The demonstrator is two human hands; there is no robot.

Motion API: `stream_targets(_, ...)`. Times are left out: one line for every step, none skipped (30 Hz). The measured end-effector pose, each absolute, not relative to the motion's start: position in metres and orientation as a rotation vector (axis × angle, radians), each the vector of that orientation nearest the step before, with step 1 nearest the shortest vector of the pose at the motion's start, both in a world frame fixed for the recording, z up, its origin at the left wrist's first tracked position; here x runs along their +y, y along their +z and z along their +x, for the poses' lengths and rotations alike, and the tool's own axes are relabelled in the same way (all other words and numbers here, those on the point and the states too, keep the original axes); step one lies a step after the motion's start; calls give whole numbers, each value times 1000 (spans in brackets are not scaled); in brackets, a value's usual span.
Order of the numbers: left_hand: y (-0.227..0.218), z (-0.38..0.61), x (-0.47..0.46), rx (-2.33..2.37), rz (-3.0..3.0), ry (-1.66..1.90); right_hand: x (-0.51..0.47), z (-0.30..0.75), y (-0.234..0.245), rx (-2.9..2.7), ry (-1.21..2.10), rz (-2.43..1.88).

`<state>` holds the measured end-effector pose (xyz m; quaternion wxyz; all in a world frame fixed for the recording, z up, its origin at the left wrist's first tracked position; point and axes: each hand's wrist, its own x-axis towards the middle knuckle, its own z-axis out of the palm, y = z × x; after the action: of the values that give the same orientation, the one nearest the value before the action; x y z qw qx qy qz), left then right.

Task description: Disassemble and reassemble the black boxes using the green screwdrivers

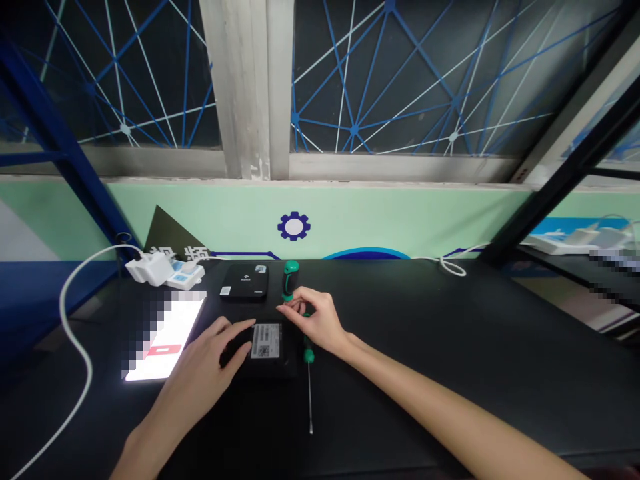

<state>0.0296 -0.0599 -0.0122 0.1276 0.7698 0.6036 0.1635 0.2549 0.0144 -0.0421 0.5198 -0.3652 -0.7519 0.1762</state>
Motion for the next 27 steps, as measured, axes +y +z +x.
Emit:
stream_targets(-15,29,-60,1741,2265,518,14,255,-41,-1816,437,-869)
stream_targets(-17,28,-59,1721,2293,563,13,255,-40,-1832,453,-857)
stream_targets(-20,27,-59,1701,2320,606,12,255,-39,-1849,467,-842)
stream_targets(-22,26,-59,1683,2343,639,12,256,-38,-1867,478,-829)
stream_targets(-25,25,-59,1666,2360,656,11,256,-37,-1881,483,-818)
stream_targets(-26,24,-59,1651,2371,659,11,256,-36,-1890,484,-811)
stream_targets(-28,24,-59,1639,2376,654,11,256,-36,-1892,482,-806)
stream_targets(-29,23,-59,1628,2374,640,11,256,-36,-1892,480,-801)
stream_targets(-29,23,-59,1619,2369,623,12,256,-36,-1889,480,-796)
stream_targets(-29,23,-58,1615,2360,608,12,256,-36,-1883,481,-792)
stream_targets(-29,23,-58,1614,2350,598,12,256,-37,-1875,482,-789)
stream_targets(-29,23,-58,1618,2340,589,13,256,-37,-1867,485,-788)
stream_targets(-28,23,-58,1625,2331,580,13,255,-37,-1860,488,-787)
stream_targets(-28,24,-58,1632,2324,572,13,255,-38,-1857,490,-786)
stream_targets(-28,24,-58,1638,2319,566,14,255,-38,-1854,489,-787)
stream_targets(-28,24,-58,1639,2317,562,14,255,-39,-1854,486,-787)
stream_targets(-28,24,-58,1635,2317,559,14,254,-39,-1856,483,-787)
stream_targets(-28,24,-58,1625,2320,554,14,254,-39,-1854,481,-788)
stream_targets(-28,24,-59,1611,2324,548,14,254,-39,-1847,479,-786)
stream_targets(-28,23,-59,1597,2328,539,14,254,-39,-1832,480,-784)
stream_targets(-28,23,-59,1587,2330,529,14,254,-39,-1813,481,-782)
stream_targets(-29,23,-59,1581,2330,519,13,254,-40,-1788,482,-779)
stream_targets(-29,23,-59,1580,2330,512,13,254,-40,-1763,482,-780)
stream_targets(-29,23,-58,1582,2329,509,13,255,-40,-1739,482,-783)
stream_targets(-29,22,-58,1588,2328,509,13,255,-40,-1720,482,-787)
stream_targets(-28,22,-58,1597,2328,512,13,255,-41,-1706,484,-792)
stream_targets(-28,23,-58,1610,2328,517,14,255,-41,-1695,488,-796)
